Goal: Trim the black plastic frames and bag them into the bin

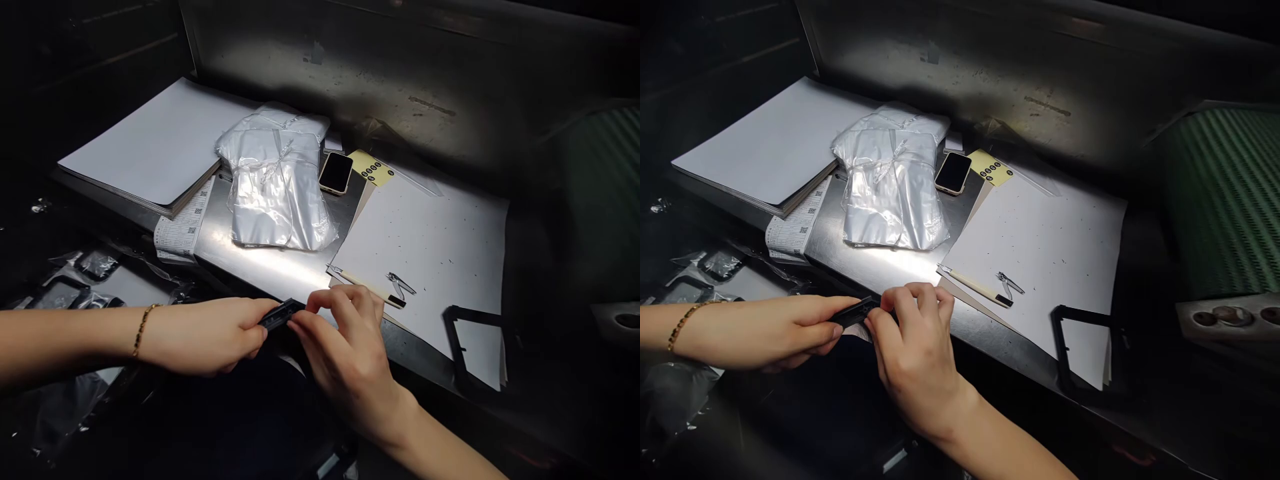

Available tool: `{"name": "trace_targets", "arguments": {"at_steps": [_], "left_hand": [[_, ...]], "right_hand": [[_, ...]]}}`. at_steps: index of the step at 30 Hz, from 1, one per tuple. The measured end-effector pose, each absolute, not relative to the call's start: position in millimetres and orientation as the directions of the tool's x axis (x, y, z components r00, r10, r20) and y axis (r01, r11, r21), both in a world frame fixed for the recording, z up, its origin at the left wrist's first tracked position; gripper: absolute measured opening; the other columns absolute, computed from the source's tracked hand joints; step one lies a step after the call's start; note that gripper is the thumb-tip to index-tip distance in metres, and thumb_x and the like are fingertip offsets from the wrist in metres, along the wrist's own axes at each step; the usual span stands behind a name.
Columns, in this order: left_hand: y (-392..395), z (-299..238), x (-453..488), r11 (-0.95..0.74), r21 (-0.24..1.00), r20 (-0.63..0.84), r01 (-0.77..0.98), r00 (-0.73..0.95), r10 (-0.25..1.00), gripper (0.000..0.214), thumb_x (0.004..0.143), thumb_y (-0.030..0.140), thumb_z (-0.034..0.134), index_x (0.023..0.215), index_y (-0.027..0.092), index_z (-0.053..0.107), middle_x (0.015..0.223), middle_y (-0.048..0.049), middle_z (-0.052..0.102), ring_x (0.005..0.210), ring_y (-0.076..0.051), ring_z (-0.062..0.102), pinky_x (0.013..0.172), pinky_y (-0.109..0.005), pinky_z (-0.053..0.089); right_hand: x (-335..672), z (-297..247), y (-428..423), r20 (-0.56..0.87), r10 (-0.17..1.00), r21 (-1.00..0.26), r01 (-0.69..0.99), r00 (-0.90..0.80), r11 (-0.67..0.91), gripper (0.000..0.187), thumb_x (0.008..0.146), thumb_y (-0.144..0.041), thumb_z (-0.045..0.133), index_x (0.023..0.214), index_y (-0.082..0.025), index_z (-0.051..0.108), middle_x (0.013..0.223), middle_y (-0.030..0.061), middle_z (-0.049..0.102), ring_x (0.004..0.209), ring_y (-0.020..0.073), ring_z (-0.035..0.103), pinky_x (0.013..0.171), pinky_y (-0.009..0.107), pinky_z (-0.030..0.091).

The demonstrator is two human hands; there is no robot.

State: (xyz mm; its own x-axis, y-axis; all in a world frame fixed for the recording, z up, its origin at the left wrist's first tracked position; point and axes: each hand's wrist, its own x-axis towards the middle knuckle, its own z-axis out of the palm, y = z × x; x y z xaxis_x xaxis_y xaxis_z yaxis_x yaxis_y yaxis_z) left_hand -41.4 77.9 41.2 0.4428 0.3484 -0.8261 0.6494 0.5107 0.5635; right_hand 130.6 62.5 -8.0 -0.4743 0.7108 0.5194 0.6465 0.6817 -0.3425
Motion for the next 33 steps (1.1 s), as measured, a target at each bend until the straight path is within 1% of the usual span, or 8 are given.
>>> {"name": "trace_targets", "arguments": {"at_steps": [11, 18, 21, 25, 27, 29, 31, 33], "left_hand": [[79, 43, -39, 0.512, 0.570, -0.822, 0.643, 0.464, 0.331, 0.027, 0.083, 0.031, 0.029, 0.106, 0.023, 0.041, 0.068, 0.0039, 0.040, 0.045, -0.005, 0.031, 0.036, -0.014, 0.026], [71, 36, -44, 0.584, 0.520, -0.853, 0.623, 0.339, 0.397, 0.044, 0.080, 0.028, 0.033, 0.123, 0.023, 0.027, 0.068, 0.0036, 0.045, 0.042, -0.006, 0.032, 0.033, -0.014, 0.026], [73, 31, -44, 0.594, 0.539, -0.841, 0.597, 0.352, 0.410, 0.043, 0.079, 0.026, 0.035, 0.121, 0.023, 0.031, 0.066, 0.0043, 0.045, 0.040, -0.005, 0.033, 0.032, -0.014, 0.027], [73, 13, -46, 0.539, 0.630, -0.776, 0.559, 0.440, 0.452, 0.029, 0.078, 0.025, 0.034, 0.101, 0.018, 0.050, 0.061, 0.0047, 0.044, 0.036, -0.006, 0.035, 0.032, -0.017, 0.033], [68, 3, -51, 0.489, 0.680, -0.730, 0.546, 0.438, 0.525, 0.032, 0.079, 0.027, 0.034, 0.106, 0.017, 0.050, 0.074, -0.0005, 0.053, 0.047, -0.011, 0.049, 0.042, -0.023, 0.043], [56, -1, -59, 0.416, 0.738, -0.654, 0.532, 0.413, 0.634, 0.038, 0.080, 0.031, 0.037, 0.116, 0.021, 0.046, 0.107, -0.0060, 0.052, 0.085, -0.018, 0.057, 0.072, -0.028, 0.047], [39, -2, -70, 0.344, 0.781, -0.587, 0.520, 0.424, 0.690, 0.036, 0.080, 0.036, 0.041, 0.113, 0.027, 0.052, 0.126, -0.0013, 0.044, 0.117, -0.022, 0.038, 0.098, -0.030, 0.029], [19, -3, -80, 0.342, 0.799, -0.563, 0.494, 0.419, 0.712, 0.030, 0.075, 0.041, 0.048, 0.100, 0.030, 0.061, 0.119, 0.0012, 0.053, 0.123, -0.026, 0.029, 0.102, -0.033, 0.019]], "right_hand": [[135, -8, 56, 0.513, 0.692, -0.392, 0.579, -0.508, 0.715, 0.009, 0.073, -0.001, 0.049, 0.073, -0.007, 0.055, 0.080, 0.0105, 0.053, 0.080, 0.0194, 0.040, 0.070, 0.040, 0.033], [194, 5, 44, 0.249, 0.814, -0.845, 0.292, -0.525, 0.448, 0.015, 0.082, -0.011, 0.035, 0.072, -0.019, 0.042, 0.081, 0.0032, 0.046, 0.080, 0.0165, 0.046, 0.069, 0.033, 0.041], [206, -8, 44, 0.240, 0.815, -0.724, 0.462, -0.528, 0.512, 0.016, 0.080, -0.005, 0.040, 0.081, -0.020, 0.046, 0.093, 0.0054, 0.050, 0.086, 0.0174, 0.047, 0.071, 0.034, 0.042], [196, -34, 34, 0.210, 0.624, -0.394, 0.519, -0.753, 0.758, 0.041, 0.075, -0.001, 0.045, 0.109, -0.024, 0.048, 0.129, 0.0114, 0.029, 0.116, 0.0290, 0.026, 0.082, 0.047, 0.038], [190, -47, 30, 0.217, 0.543, -0.412, 0.428, -0.811, 0.804, 0.020, 0.078, -0.011, 0.050, 0.094, -0.022, 0.054, 0.129, 0.0086, 0.033, 0.117, 0.0298, 0.024, 0.082, 0.047, 0.038], [186, -55, 30, 0.203, 0.544, -0.558, 0.361, -0.814, 0.748, 0.002, 0.077, -0.020, 0.054, 0.078, -0.019, 0.053, 0.121, 0.0069, 0.045, 0.114, 0.0289, 0.029, 0.083, 0.046, 0.038], [183, -57, 36, 0.074, 0.600, -0.757, 0.347, -0.796, 0.554, 0.008, 0.076, -0.020, 0.055, 0.071, -0.019, 0.048, 0.107, 0.0049, 0.055, 0.107, 0.0246, 0.040, 0.082, 0.042, 0.040], [178, -53, 45, -0.050, 0.649, -0.848, 0.375, -0.759, 0.373, 0.011, 0.076, -0.020, 0.054, 0.069, -0.019, 0.047, 0.088, 0.0018, 0.060, 0.090, 0.0180, 0.051, 0.076, 0.033, 0.045]]}}
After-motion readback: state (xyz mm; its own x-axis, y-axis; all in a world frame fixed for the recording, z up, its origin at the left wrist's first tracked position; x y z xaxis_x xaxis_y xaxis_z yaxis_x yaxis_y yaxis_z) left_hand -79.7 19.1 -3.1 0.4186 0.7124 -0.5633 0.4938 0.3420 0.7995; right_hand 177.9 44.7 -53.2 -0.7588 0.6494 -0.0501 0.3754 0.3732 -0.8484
